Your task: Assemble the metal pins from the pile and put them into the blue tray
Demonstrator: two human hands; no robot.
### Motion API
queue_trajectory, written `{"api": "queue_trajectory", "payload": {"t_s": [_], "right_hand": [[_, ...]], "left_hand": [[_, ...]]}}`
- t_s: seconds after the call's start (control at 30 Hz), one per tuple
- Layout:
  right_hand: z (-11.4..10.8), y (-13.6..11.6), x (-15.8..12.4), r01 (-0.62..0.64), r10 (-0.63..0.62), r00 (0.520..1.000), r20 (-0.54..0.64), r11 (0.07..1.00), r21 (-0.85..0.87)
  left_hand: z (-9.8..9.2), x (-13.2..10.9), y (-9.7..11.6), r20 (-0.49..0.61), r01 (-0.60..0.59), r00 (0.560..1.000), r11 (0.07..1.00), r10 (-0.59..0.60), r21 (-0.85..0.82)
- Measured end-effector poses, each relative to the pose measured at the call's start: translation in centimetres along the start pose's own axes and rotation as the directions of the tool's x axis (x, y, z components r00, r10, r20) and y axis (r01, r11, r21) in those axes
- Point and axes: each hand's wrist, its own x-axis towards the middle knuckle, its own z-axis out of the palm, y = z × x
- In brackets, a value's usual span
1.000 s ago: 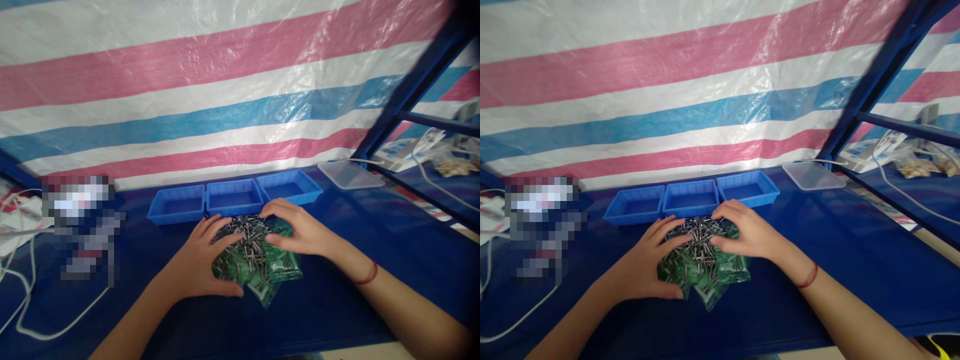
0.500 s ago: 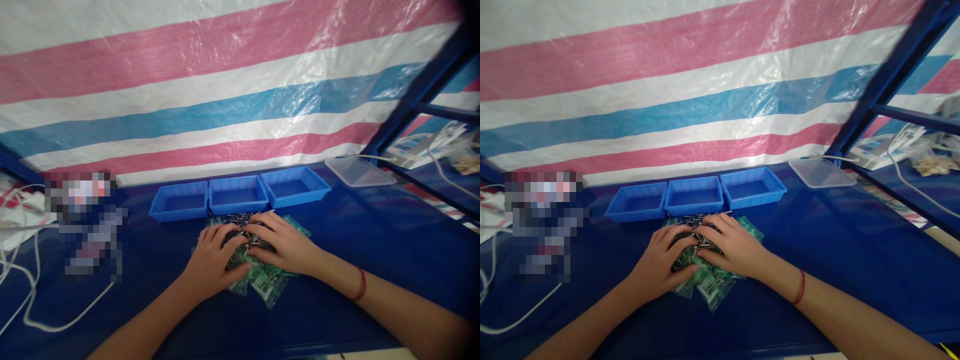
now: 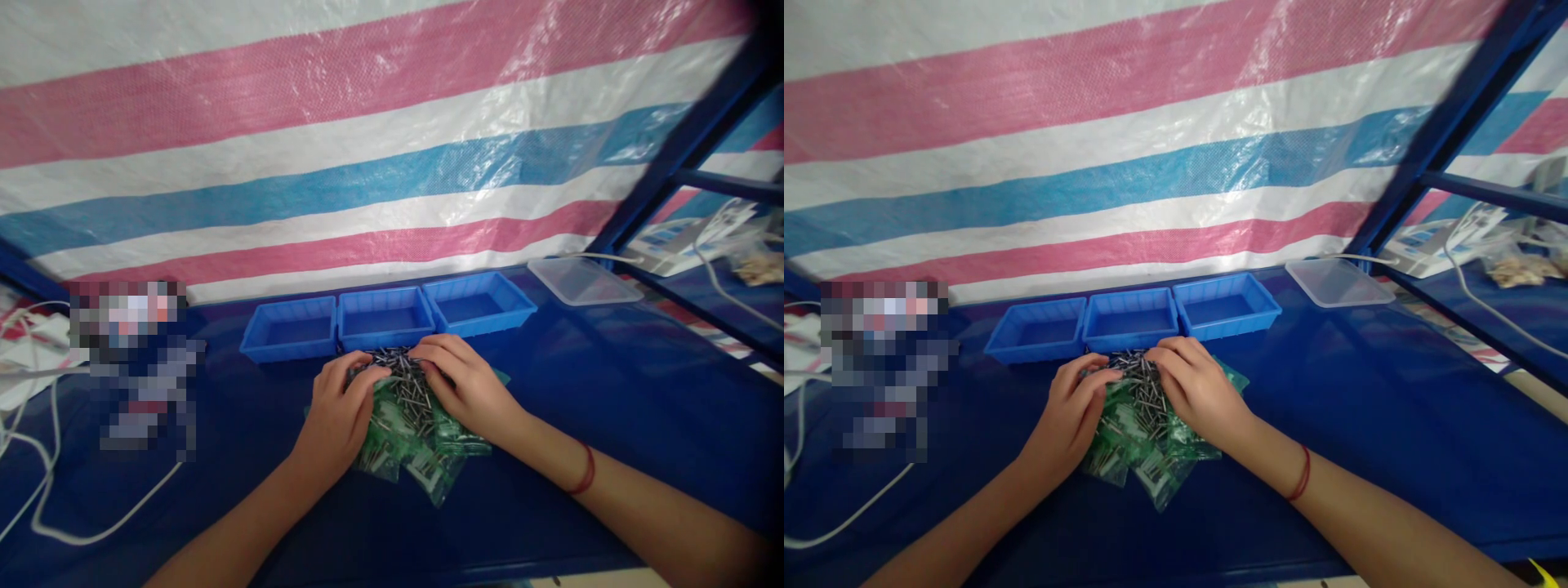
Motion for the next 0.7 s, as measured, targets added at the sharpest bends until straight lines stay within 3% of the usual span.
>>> {"api": "queue_trajectory", "payload": {"t_s": [0.13, 0.33, 0.43, 0.53, 0.7], "right_hand": [[-0.7, -0.8, 0.0, 0.043, -0.043, 0.999, 0.009, 0.999, -0.034], [-0.4, -2.5, -0.7, 0.155, -0.138, 0.954, 0.266, 0.987, -0.045], [0.1, -2.4, -0.9, 0.186, -0.149, 0.944, 0.296, 0.977, -0.104], [0.5, -2.0, -1.0, 0.184, -0.139, 0.953, 0.268, 0.972, -0.148], [0.4, -1.9, -0.9, 0.195, -0.158, 0.963, 0.217, 0.968, -0.160]], "left_hand": [[-0.6, 0.0, 0.4, 0.080, -0.067, 0.995, 0.995, 0.061, 0.075], [-0.6, -0.3, 0.3, 0.281, -0.206, 0.947, 0.966, 0.156, 0.155], [-0.2, -0.4, 0.0, 0.344, -0.216, 0.927, 0.961, 0.146, 0.174], [0.0, -0.3, 0.0, 0.333, -0.205, 0.932, 0.966, 0.144, 0.155], [-0.1, -0.2, 0.2, 0.213, -0.182, 0.963, 0.981, 0.165, 0.061]]}}
